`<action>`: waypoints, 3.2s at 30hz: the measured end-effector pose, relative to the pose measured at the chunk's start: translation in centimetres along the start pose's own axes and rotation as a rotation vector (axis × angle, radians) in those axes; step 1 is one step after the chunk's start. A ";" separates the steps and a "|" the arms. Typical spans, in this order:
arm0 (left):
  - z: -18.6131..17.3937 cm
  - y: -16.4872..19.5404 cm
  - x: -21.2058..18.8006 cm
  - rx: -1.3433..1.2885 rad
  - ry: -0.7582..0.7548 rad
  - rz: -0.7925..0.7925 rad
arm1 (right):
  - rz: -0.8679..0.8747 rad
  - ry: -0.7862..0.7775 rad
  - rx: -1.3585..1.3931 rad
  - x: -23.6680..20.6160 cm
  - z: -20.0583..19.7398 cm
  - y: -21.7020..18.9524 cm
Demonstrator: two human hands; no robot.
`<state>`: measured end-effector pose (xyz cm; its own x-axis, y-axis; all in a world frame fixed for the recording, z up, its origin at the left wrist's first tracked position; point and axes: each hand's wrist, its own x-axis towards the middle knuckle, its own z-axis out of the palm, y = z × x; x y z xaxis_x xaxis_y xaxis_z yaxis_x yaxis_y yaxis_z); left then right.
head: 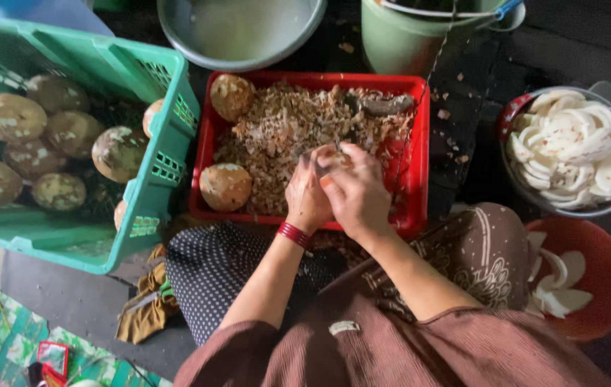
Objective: The person sits on the floor and uses a small knife to peel and trim the outer husk off coconuts one at a time, rotating each coconut to shave off the brown skin. Trimmed coconuts are placed in a bowl of water and finished pieces accumulate in a bowl beside the work tray.
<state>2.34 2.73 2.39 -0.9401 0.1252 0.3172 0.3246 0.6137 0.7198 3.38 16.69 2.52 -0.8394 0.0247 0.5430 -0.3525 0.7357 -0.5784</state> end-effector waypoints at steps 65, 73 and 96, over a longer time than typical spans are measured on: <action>-1.0 0.7 0.0 0.009 -0.039 -0.056 | 0.449 -0.118 0.536 -1.0 2.4 4.2; -0.4 -0.6 0.7 -0.019 -0.146 -0.119 | 0.564 -0.244 0.635 2.9 -0.2 0.9; -0.3 -0.3 1.0 -0.017 -0.070 -0.001 | 0.199 -0.093 0.160 1.2 -0.2 0.3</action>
<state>1.37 2.42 2.68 -0.9451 0.1797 0.2729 0.3251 0.6008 0.7303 2.37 17.05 3.14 -0.9305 0.0904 0.3548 -0.2314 0.6059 -0.7612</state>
